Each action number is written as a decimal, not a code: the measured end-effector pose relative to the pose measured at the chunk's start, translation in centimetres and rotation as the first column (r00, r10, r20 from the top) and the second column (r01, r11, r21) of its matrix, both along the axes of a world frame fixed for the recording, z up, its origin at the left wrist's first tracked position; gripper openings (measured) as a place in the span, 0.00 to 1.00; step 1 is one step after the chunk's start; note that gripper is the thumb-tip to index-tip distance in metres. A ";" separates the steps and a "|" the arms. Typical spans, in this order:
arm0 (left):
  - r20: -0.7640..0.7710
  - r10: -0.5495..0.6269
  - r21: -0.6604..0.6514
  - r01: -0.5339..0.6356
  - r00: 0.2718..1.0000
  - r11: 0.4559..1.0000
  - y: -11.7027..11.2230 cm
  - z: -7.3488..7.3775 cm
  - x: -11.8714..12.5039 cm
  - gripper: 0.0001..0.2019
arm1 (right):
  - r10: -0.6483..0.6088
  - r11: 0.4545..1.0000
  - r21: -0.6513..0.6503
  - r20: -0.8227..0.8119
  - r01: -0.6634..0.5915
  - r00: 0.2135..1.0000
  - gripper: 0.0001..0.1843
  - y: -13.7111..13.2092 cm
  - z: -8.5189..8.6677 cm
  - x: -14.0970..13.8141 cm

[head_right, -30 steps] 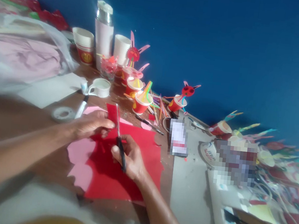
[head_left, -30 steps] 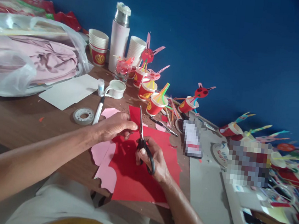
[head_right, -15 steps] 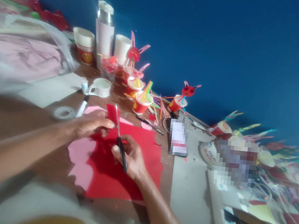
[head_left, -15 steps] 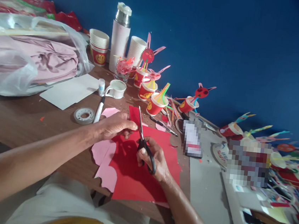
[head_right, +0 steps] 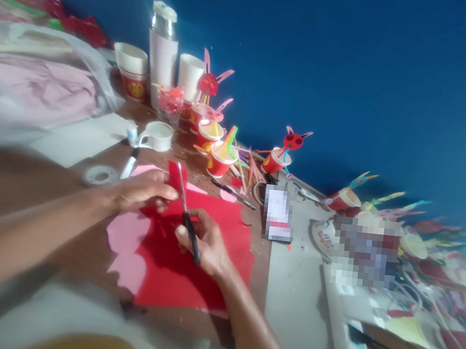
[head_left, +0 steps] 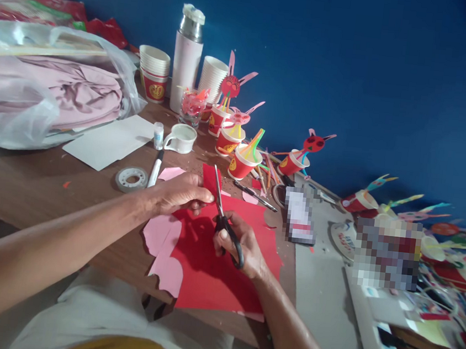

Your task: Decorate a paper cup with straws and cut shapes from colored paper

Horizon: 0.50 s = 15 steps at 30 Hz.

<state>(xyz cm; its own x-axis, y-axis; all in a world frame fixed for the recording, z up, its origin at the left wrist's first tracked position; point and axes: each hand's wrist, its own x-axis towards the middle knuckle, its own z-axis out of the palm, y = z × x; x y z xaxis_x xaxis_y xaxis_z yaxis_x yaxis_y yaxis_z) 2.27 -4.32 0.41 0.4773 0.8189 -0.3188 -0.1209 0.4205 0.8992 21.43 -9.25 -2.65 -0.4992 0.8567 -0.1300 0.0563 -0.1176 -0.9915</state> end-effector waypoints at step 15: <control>-0.018 -0.059 -0.012 0.059 0.998 0.998 0.2 -0.4 -0.2 0.06 | 0.042 0.999 -0.022 0.054 -0.041 0.998 0.18 0.2 0.5 0.3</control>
